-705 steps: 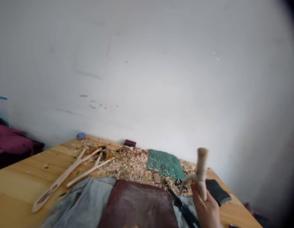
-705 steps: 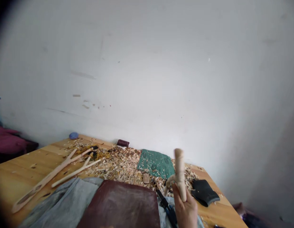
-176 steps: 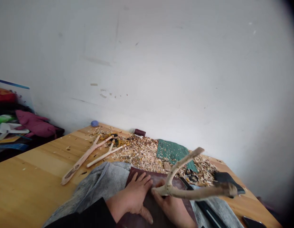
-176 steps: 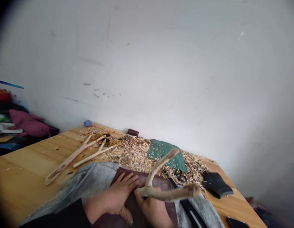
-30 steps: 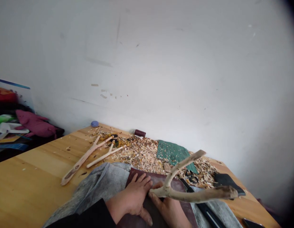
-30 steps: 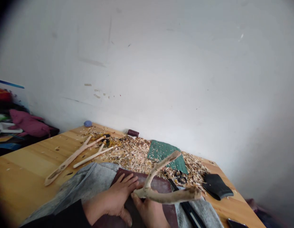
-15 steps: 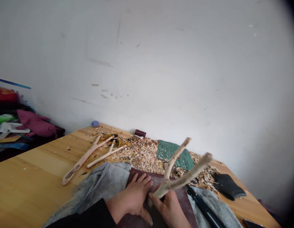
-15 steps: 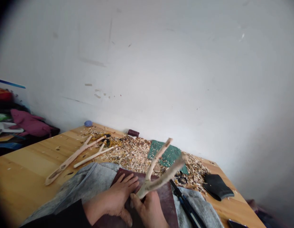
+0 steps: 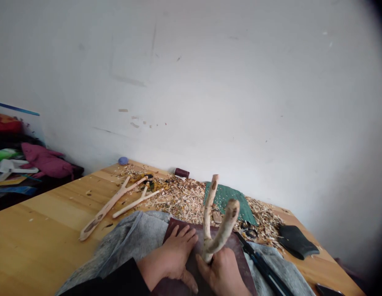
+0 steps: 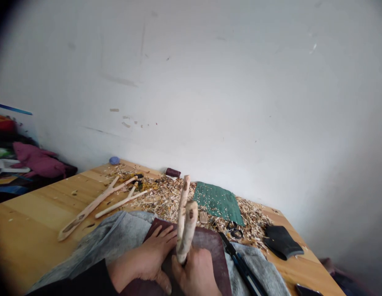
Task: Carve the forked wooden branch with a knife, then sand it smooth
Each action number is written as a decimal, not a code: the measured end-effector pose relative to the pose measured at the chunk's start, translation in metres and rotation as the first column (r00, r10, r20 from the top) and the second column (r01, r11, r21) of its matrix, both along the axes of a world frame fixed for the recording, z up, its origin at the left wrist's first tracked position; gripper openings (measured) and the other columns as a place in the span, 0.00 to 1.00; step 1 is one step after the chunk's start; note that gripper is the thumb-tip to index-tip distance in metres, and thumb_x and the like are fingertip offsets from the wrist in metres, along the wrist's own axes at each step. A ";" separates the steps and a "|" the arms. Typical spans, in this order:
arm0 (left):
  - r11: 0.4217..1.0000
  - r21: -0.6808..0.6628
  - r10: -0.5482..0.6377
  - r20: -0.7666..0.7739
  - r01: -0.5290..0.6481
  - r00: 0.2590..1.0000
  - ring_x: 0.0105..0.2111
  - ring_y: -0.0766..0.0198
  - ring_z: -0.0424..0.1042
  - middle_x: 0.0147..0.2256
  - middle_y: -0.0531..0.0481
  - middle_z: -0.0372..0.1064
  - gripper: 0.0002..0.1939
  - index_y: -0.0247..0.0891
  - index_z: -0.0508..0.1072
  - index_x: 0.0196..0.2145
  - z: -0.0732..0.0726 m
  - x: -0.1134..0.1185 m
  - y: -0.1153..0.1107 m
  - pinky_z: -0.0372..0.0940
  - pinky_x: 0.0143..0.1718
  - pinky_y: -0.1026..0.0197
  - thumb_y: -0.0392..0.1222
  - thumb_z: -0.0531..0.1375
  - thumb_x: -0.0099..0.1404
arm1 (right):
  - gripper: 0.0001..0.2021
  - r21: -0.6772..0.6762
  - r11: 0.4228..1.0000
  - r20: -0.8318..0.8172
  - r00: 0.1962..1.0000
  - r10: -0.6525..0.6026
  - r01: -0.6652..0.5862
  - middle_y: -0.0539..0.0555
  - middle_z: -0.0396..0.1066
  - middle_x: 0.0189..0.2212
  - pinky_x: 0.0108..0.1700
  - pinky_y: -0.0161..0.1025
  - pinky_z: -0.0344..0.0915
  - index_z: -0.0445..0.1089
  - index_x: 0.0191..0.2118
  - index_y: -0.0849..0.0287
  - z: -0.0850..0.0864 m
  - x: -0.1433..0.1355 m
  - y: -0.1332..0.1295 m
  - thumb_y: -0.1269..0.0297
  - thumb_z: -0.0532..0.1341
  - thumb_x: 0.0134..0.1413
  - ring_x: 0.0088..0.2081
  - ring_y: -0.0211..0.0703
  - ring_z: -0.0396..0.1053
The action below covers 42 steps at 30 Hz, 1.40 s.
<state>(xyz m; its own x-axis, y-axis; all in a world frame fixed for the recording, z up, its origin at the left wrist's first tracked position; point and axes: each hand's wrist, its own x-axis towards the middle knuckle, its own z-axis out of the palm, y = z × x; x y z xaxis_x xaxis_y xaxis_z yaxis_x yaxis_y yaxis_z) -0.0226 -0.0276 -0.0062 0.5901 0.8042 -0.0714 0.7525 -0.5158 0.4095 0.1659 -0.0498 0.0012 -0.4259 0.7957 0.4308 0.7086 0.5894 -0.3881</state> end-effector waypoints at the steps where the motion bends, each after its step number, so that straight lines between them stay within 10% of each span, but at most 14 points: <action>1: 1.000 -0.007 0.004 -0.005 -0.004 1.000 0.67 0.33 0.38 0.68 0.36 0.42 0.63 0.45 0.48 0.67 0.001 0.000 0.000 0.33 0.62 0.27 0.69 0.69 0.40 | 0.10 -0.040 0.999 -0.037 0.999 0.024 -0.025 0.51 0.72 0.20 0.26 0.31 0.59 0.67 0.24 0.56 0.003 -0.001 -0.002 0.62 0.55 0.55 0.22 0.39 0.70; 7: 0.999 -0.040 -0.004 -0.014 0.003 1.000 0.67 0.35 0.36 0.68 0.35 0.41 0.65 0.41 0.47 0.68 0.003 0.000 0.001 0.33 0.62 0.28 0.70 0.68 0.40 | 0.08 -0.188 0.976 -0.206 0.976 0.072 -0.112 0.52 0.75 0.28 0.36 0.34 0.67 0.69 0.31 0.56 0.003 -0.006 -0.002 0.59 0.57 0.56 0.31 0.42 0.72; 15: 1.000 -0.013 -0.001 -0.018 0.001 1.000 0.67 0.38 0.37 0.68 0.35 0.41 0.64 0.40 0.48 0.68 -0.006 -0.002 0.003 0.32 0.63 0.31 0.71 0.67 0.42 | 0.13 0.104 0.986 0.018 0.991 -0.134 0.131 0.55 0.73 0.21 0.24 0.35 0.61 0.71 0.29 0.57 -0.010 0.005 0.012 0.59 0.54 0.58 0.21 0.44 0.70; 25: 0.999 -0.033 0.010 -0.007 -0.010 1.000 0.67 0.38 0.37 0.68 0.36 0.42 0.63 0.42 0.48 0.68 0.004 0.000 -0.001 0.33 0.62 0.30 0.70 0.68 0.42 | 0.10 -0.199 0.969 -0.244 0.965 0.093 -0.144 0.53 0.77 0.30 0.36 0.35 0.67 0.71 0.33 0.56 -0.004 -0.006 0.002 0.57 0.57 0.57 0.33 0.44 0.74; 32: 0.999 -0.020 0.032 -0.014 -0.032 0.999 0.67 0.37 0.39 0.68 0.34 0.43 0.65 0.38 0.50 0.67 0.006 0.000 -0.003 0.34 0.63 0.31 0.69 0.70 0.39 | 0.11 0.016 0.982 0.122 0.974 -0.189 0.188 0.56 0.75 0.24 0.25 0.35 0.60 0.72 0.34 0.58 -0.005 0.000 0.005 0.59 0.55 0.57 0.23 0.45 0.72; 42: 0.999 -0.024 0.021 -0.021 -0.021 1.000 0.67 0.36 0.39 0.68 0.35 0.44 0.62 0.41 0.50 0.67 0.007 0.001 -0.002 0.34 0.63 0.30 0.69 0.68 0.42 | 0.20 -0.216 0.971 -0.233 0.971 0.055 -0.106 0.52 0.74 0.25 0.29 0.32 0.63 0.71 0.28 0.57 -0.004 -0.006 -0.001 0.47 0.55 0.59 0.27 0.41 0.71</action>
<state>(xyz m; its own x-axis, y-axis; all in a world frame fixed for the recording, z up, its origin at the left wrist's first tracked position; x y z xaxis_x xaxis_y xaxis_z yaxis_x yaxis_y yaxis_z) -0.0220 -0.0295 0.0011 0.5715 0.8141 -0.1028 0.7713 -0.4901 0.4061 0.1597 -0.0509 -0.0025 -0.4057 0.8500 0.3360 0.5420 0.5197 -0.6604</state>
